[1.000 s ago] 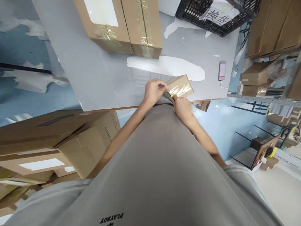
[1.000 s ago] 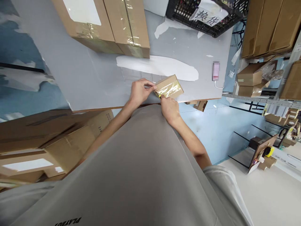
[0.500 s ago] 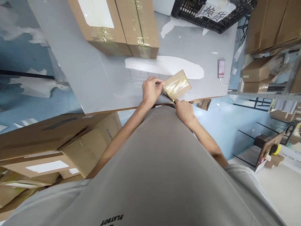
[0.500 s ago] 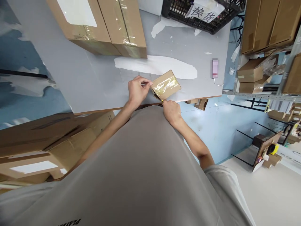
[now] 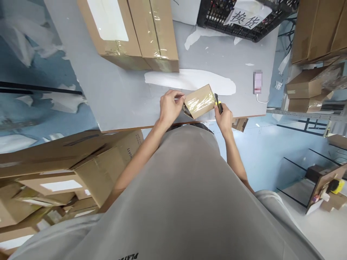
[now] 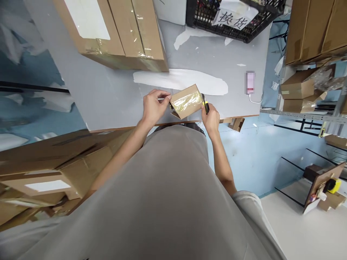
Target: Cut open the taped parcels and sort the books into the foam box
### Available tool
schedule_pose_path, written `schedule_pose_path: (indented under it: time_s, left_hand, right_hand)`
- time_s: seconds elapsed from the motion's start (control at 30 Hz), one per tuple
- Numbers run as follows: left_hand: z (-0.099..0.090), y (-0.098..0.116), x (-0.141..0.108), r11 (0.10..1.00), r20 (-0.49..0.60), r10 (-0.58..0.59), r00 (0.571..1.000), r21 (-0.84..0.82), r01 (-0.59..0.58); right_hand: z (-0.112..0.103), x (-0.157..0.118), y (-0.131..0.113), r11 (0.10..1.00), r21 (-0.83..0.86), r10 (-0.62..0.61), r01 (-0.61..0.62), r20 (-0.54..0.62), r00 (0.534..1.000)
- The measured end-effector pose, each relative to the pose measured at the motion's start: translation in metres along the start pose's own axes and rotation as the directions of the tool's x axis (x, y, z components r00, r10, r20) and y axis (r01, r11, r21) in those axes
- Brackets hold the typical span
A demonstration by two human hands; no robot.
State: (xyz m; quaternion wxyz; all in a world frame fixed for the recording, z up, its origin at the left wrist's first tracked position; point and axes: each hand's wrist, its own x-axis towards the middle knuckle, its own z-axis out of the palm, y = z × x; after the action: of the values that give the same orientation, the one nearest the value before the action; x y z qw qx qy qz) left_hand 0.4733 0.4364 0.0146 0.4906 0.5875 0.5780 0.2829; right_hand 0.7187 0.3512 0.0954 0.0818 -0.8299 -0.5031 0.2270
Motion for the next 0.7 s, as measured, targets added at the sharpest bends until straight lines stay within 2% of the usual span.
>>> schedule_pose_path:
  time_s: [0.17, 0.27, 0.37, 0.5, 0.6, 0.7]
  left_hand:
    - [-0.001, 0.003, 0.004, 0.999, -0.048, 0.023, 0.999, 0.033, -0.021]
    - [0.004, 0.015, 0.002, 0.988, -0.027, 0.101, 0.994, 0.117, -0.098]
    - [0.021, 0.032, -0.002, 0.959, 0.1, 0.194, 0.976, 0.189, -0.21]
    - [0.047, 0.046, -0.002, 0.934, 0.289, 0.249, 0.924, 0.181, -0.308]
    - [0.054, 0.043, 0.001, 0.914, 0.341, 0.276, 0.899, 0.198, -0.355]
    - [0.051, 0.035, 0.001, 0.873, 0.374, 0.32, 0.871, 0.24, -0.424]
  right_hand:
    - [0.018, -0.004, 0.006, 0.997, 0.07, 0.005, -0.011, 0.078, 0.997]
    - [0.018, -0.011, 0.008, 0.997, 0.083, -0.006, -0.004, 0.128, 0.992]
    - [0.015, -0.012, 0.013, 0.992, 0.122, -0.026, 0.011, 0.121, 0.992]
    - [0.01, -0.009, 0.018, 0.984, 0.171, -0.059, 0.042, 0.1, 0.993]
    - [0.007, -0.006, 0.021, 0.989, 0.137, -0.079, 0.064, 0.108, 0.991]
    - [0.009, -0.005, 0.022, 0.988, 0.11, -0.122, 0.109, 0.122, 0.985]
